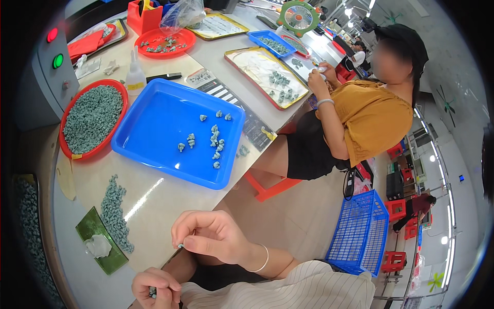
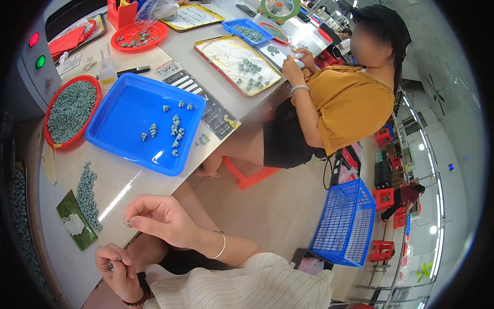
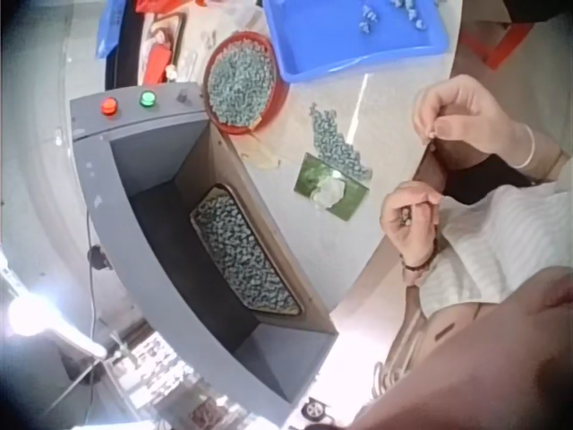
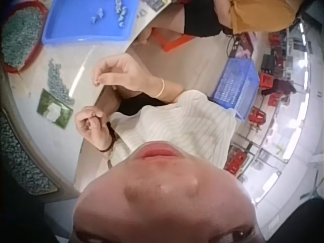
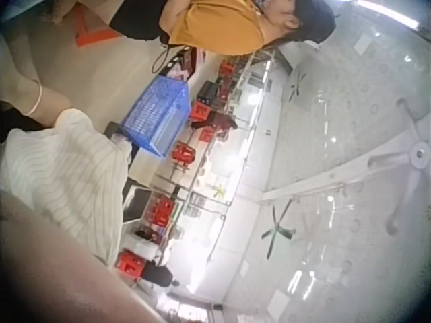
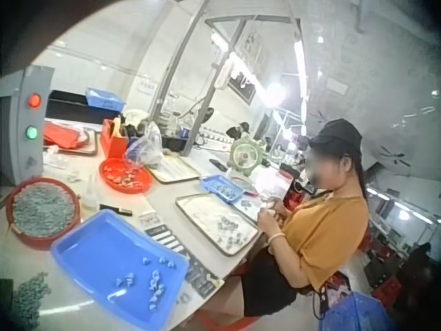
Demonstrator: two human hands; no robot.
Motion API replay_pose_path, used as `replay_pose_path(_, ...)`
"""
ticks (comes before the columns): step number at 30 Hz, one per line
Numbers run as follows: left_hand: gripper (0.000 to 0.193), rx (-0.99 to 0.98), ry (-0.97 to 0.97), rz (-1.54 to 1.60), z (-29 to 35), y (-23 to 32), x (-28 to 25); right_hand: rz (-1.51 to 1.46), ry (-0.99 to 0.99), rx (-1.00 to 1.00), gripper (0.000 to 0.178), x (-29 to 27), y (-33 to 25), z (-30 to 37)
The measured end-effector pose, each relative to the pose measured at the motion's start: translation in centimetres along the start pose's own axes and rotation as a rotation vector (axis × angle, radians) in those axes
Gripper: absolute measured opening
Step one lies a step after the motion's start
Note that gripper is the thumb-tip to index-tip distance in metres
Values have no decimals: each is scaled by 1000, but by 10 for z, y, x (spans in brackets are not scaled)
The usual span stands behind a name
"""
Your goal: The person assembles small plastic components together by hand and dispenses liquid from a squeeze bottle into a small dish on the workbench.
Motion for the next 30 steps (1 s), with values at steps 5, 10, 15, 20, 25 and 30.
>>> replay_pose_path(5,36,1,-25,36,-1,3,4,-8,-5,-20,7,0,-4,2)
replay_pose_path(10,41,38,62,29,-1,2,-8,21,-43,-42,7,7,-8,2)
replay_pose_path(15,40,113,137,-41,2,8,-12,-33,-72,-37,8,15,-7,5)
replay_pose_path(20,37,170,231,-79,10,13,-19,-88,-88,-32,7,27,-1,7)
replay_pose_path(25,36,177,257,-99,11,14,-22,5,-161,-53,7,37,-3,8)
replay_pose_path(30,34,155,249,-131,13,15,-23,164,-208,-150,7,38,-8,7)
Point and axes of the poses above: each hand's wrist, its own z-axis away from the middle knuckle, its own x-axis out of the palm, y = z × x, the point moved 10 cm from there along -z, towards the middle knuckle, and after that the axes turned 11 degrees about -x, right-handed, at the moved point
